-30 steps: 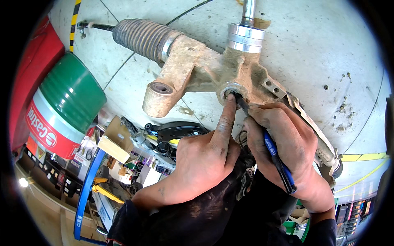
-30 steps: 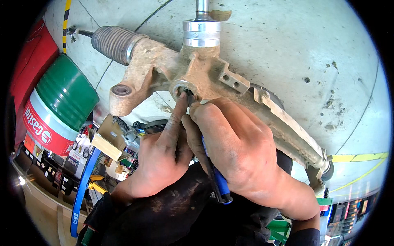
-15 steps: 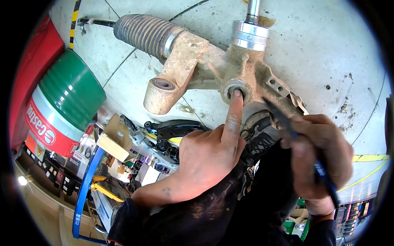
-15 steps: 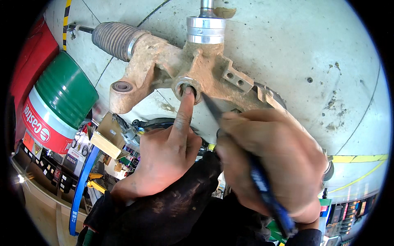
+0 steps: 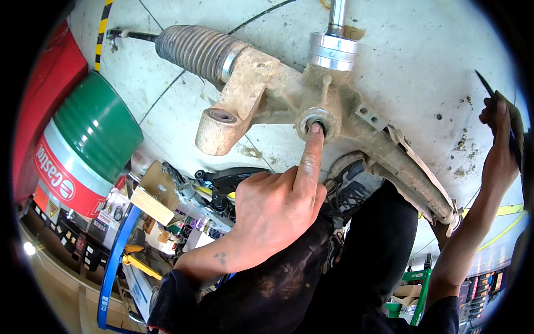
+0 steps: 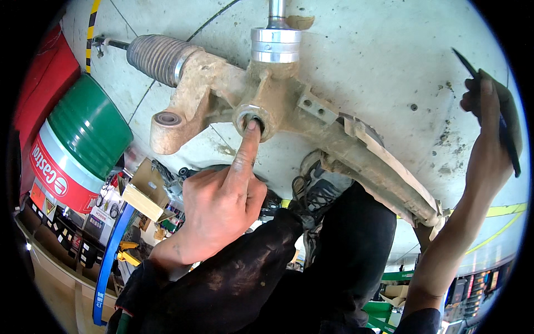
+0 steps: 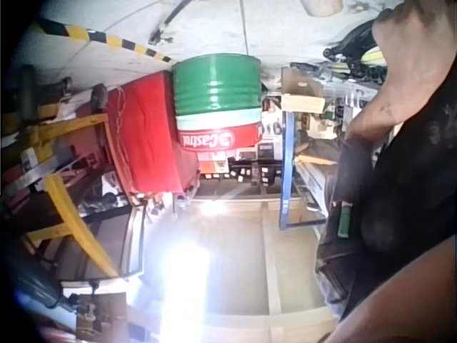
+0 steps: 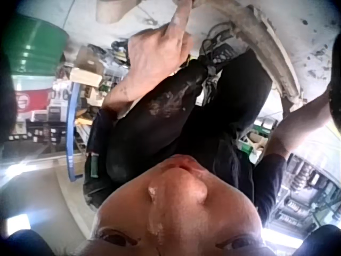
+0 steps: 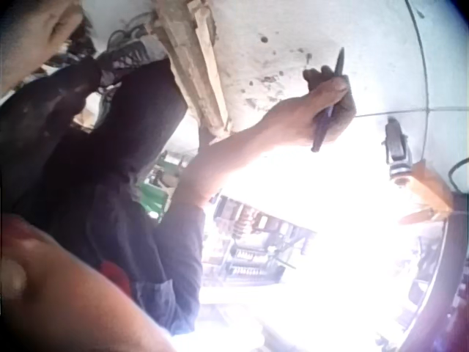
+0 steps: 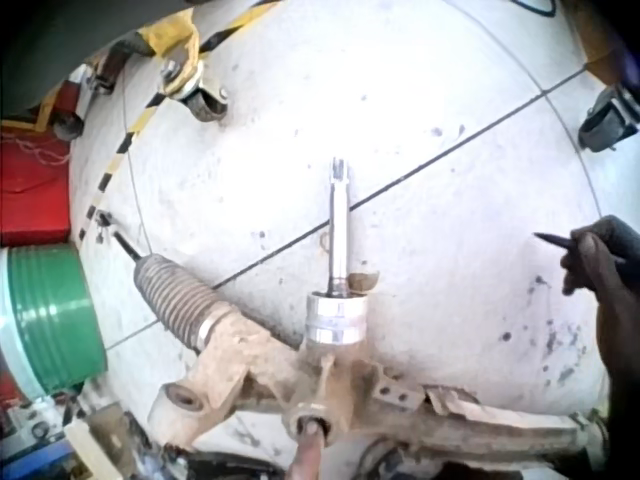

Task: The person sits on the floor and uses a pen to scrape and clean a joint on a steering rack. They then use their fingers to wipe and inspect the cleaned area.

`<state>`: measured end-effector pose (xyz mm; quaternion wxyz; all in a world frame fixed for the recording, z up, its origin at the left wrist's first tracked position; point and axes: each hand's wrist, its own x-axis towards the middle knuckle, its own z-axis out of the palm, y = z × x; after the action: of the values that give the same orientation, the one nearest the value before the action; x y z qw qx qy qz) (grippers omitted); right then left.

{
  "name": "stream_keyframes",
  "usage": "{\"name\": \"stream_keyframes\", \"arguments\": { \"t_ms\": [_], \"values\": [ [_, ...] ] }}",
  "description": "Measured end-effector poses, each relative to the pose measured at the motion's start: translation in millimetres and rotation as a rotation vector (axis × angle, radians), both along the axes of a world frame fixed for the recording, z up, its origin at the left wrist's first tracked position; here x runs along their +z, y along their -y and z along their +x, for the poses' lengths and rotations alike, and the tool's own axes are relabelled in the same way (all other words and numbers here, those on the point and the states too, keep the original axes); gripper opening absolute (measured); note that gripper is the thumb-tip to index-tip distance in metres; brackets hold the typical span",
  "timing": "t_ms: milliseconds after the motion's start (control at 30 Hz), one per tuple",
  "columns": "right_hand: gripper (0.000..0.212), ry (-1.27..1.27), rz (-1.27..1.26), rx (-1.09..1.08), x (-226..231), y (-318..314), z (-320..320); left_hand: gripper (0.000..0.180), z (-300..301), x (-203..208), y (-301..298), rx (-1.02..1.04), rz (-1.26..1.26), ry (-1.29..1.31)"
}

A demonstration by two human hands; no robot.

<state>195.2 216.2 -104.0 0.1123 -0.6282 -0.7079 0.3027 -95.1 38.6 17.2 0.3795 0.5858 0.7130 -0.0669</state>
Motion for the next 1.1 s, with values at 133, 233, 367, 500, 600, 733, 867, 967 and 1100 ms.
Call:
{"name": "stream_keyframes", "arguments": {
  "t_ms": [133,233,367,500,600,733,867,967,1100],
  "values": [
    [0.027,0.160,0.189,0.261,-23.2,-11.2,30.4,0.074,-0.1,1.2,-1.7,0.021,-0.007,0.022],
    [0.031,0.201,0.235,0.457,-29.6,-14.9,36.8,0.073,-0.4,0.5,-0.9,0.031,0.014,0.038],
    [0.034,0.307,0.214,0.420,-36.9,-6.1,24.4,0.071,-4.0,0.4,-0.8,0.056,0.004,0.054],
    [0.034,0.311,0.233,0.448,-34.7,-5.8,23.3,0.072,-7.8,-1.8,4.8,0.001,0.076,0.045],
    [0.032,0.296,0.196,0.447,-32.3,-7.3,25.2,0.070,-7.5,-2.3,5.1,0.018,0.113,0.049],
    [0.030,0.249,0.144,0.322,-23.2,3.4,13.4,0.055,-13.0,-3.8,0.7,0.069,0.218,0.078],
    [0.031,0.110,0.102,0.230,-11.6,14.4,-4.0,0.043,-22.5,-14.2,-8.0,0.254,0.363,0.107],
    [0.032,0.029,0.018,0.197,-14.5,19.2,-8.5,0.044,-24.5,-10.0,-19.2,0.240,0.353,0.054],
    [0.032,0.008,-0.003,0.198,-11.7,23.2,-14.6,0.037,-26.7,-20.9,-27.3,0.142,0.326,0.020]
  ]
}}
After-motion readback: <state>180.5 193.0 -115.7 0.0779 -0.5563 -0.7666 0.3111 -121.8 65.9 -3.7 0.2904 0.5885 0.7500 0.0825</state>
